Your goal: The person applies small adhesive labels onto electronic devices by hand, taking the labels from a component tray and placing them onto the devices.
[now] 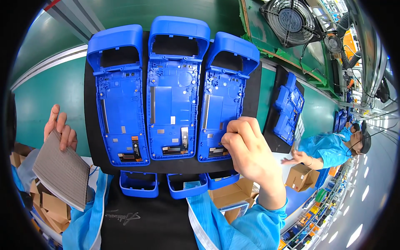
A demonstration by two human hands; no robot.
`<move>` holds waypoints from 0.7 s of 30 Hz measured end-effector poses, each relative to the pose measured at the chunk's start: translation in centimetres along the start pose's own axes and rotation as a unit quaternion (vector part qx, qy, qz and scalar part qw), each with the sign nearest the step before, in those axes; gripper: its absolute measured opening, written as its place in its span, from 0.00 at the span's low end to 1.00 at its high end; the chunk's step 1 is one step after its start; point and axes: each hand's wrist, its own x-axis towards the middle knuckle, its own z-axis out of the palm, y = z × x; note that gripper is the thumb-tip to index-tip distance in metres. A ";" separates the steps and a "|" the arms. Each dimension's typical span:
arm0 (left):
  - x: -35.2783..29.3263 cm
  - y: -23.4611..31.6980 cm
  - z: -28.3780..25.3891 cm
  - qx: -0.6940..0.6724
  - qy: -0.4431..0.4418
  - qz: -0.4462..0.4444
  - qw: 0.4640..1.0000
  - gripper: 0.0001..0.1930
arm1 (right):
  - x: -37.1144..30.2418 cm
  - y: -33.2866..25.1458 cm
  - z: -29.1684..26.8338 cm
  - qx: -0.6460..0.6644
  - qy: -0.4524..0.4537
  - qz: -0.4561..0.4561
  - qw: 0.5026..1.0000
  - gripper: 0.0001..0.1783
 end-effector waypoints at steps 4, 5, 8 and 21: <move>0.2 0.0 -0.3 0.004 -0.011 0.003 1.000 0.10 | -0.2 0.1 -0.2 -0.004 0.001 0.001 1.000 0.15; 0.2 -0.1 -0.2 0.007 -0.008 0.003 1.000 0.10 | -0.3 0.1 -0.1 -0.003 0.002 -0.001 1.000 0.15; 0.4 -0.2 -0.1 0.012 -0.002 0.003 1.000 0.10 | -0.3 0.2 0.1 -0.011 0.008 0.000 1.000 0.16; 0.5 -0.1 0.1 0.013 -0.020 -0.001 1.000 0.10 | -0.5 -0.2 0.3 -0.041 0.025 -0.001 0.999 0.15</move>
